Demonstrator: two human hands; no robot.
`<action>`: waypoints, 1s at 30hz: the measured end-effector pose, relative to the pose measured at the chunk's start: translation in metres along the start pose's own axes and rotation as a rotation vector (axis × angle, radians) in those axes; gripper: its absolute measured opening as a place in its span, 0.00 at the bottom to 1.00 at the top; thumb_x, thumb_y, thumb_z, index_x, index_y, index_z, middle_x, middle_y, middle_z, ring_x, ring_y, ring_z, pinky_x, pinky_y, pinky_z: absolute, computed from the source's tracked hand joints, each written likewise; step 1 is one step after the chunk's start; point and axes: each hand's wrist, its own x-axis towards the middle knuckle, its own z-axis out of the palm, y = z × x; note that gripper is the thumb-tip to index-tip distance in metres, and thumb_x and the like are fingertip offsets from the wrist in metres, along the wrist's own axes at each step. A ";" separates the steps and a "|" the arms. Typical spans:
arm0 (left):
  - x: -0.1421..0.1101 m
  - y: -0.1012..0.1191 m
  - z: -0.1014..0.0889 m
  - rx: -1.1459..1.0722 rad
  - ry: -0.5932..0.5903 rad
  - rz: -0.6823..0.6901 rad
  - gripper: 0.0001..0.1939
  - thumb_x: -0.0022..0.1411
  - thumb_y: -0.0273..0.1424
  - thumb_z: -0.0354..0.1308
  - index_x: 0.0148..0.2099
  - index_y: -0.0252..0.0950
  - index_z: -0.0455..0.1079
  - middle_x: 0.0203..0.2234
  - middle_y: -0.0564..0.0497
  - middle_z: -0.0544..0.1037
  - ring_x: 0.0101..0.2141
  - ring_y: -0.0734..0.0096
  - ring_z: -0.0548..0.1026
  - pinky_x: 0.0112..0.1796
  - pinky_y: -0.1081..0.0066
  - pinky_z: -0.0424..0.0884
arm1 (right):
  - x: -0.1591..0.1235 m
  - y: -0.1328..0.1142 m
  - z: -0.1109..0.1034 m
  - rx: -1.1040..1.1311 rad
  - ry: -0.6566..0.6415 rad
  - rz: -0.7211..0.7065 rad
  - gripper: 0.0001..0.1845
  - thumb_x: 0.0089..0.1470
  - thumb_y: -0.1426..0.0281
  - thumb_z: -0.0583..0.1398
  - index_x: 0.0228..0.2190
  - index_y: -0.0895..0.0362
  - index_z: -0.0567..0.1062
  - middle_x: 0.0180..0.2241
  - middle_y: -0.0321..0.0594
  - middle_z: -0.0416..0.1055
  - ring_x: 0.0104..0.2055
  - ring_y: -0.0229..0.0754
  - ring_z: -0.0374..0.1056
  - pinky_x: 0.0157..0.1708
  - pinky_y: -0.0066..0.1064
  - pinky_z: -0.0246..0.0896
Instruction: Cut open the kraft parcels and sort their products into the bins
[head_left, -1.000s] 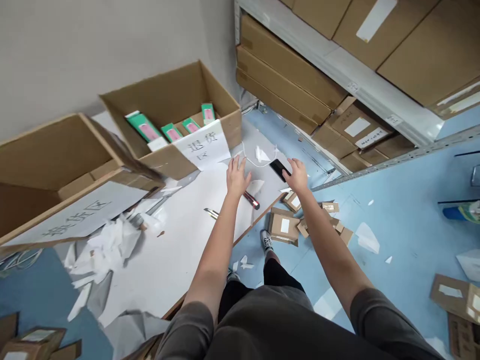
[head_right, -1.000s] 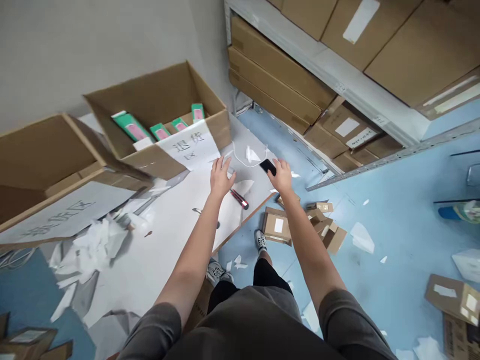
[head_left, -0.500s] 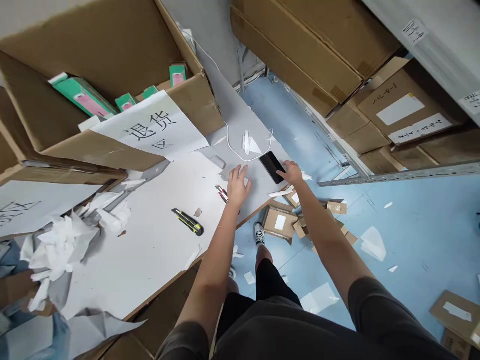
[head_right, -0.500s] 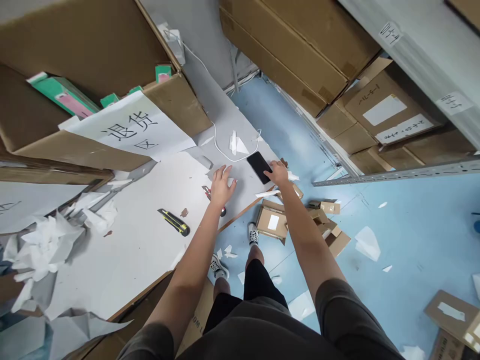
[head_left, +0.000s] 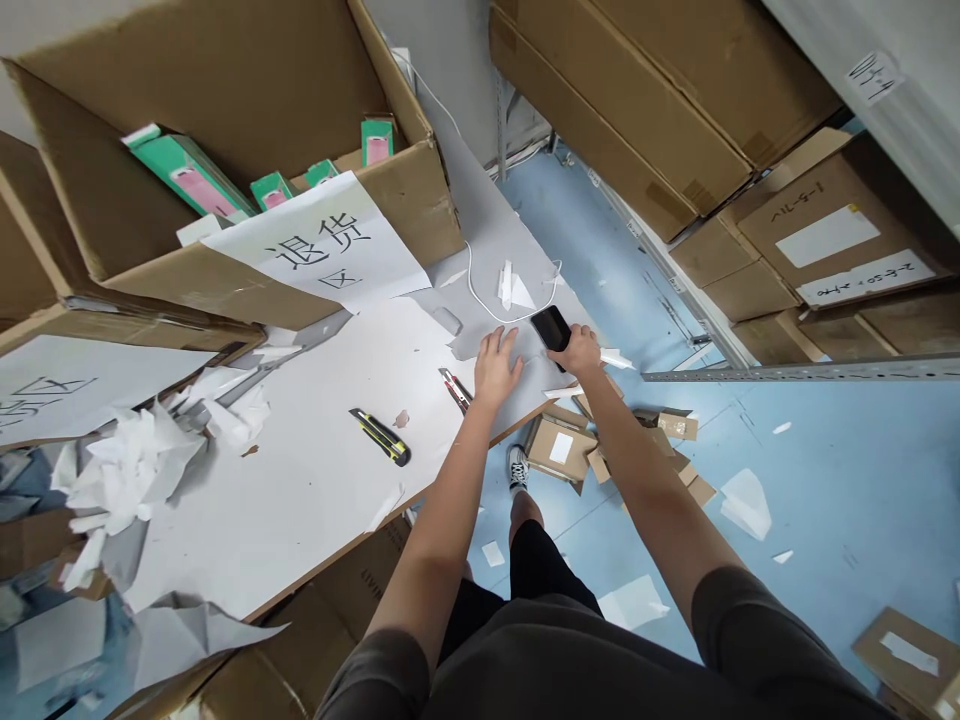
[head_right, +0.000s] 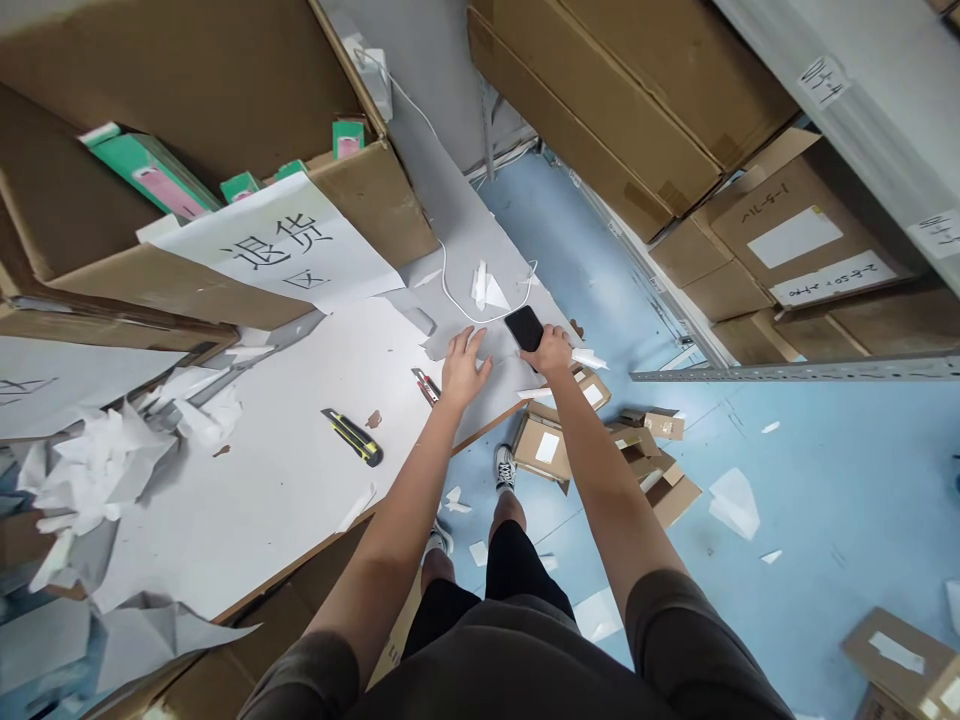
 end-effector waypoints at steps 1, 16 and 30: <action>0.001 0.001 0.000 0.001 0.001 0.001 0.31 0.69 0.33 0.56 0.73 0.36 0.62 0.67 0.38 0.66 0.66 0.47 0.63 0.67 0.49 0.64 | 0.000 -0.001 0.001 0.004 0.008 0.002 0.41 0.47 0.49 0.71 0.55 0.56 0.66 0.57 0.56 0.67 0.60 0.63 0.62 0.56 0.49 0.63; 0.003 0.009 -0.002 0.020 -0.061 -0.041 0.32 0.69 0.31 0.57 0.73 0.37 0.61 0.69 0.39 0.65 0.66 0.48 0.63 0.66 0.51 0.64 | 0.000 0.012 -0.017 0.046 -0.047 -0.042 0.41 0.51 0.51 0.69 0.60 0.57 0.68 0.57 0.55 0.70 0.60 0.62 0.66 0.59 0.47 0.63; 0.009 0.007 0.007 0.010 -0.055 -0.060 0.32 0.69 0.31 0.57 0.74 0.36 0.61 0.69 0.38 0.64 0.66 0.47 0.63 0.67 0.50 0.63 | 0.018 0.045 -0.028 0.069 -0.128 -0.144 0.27 0.55 0.57 0.68 0.52 0.54 0.73 0.50 0.48 0.75 0.48 0.53 0.71 0.46 0.39 0.65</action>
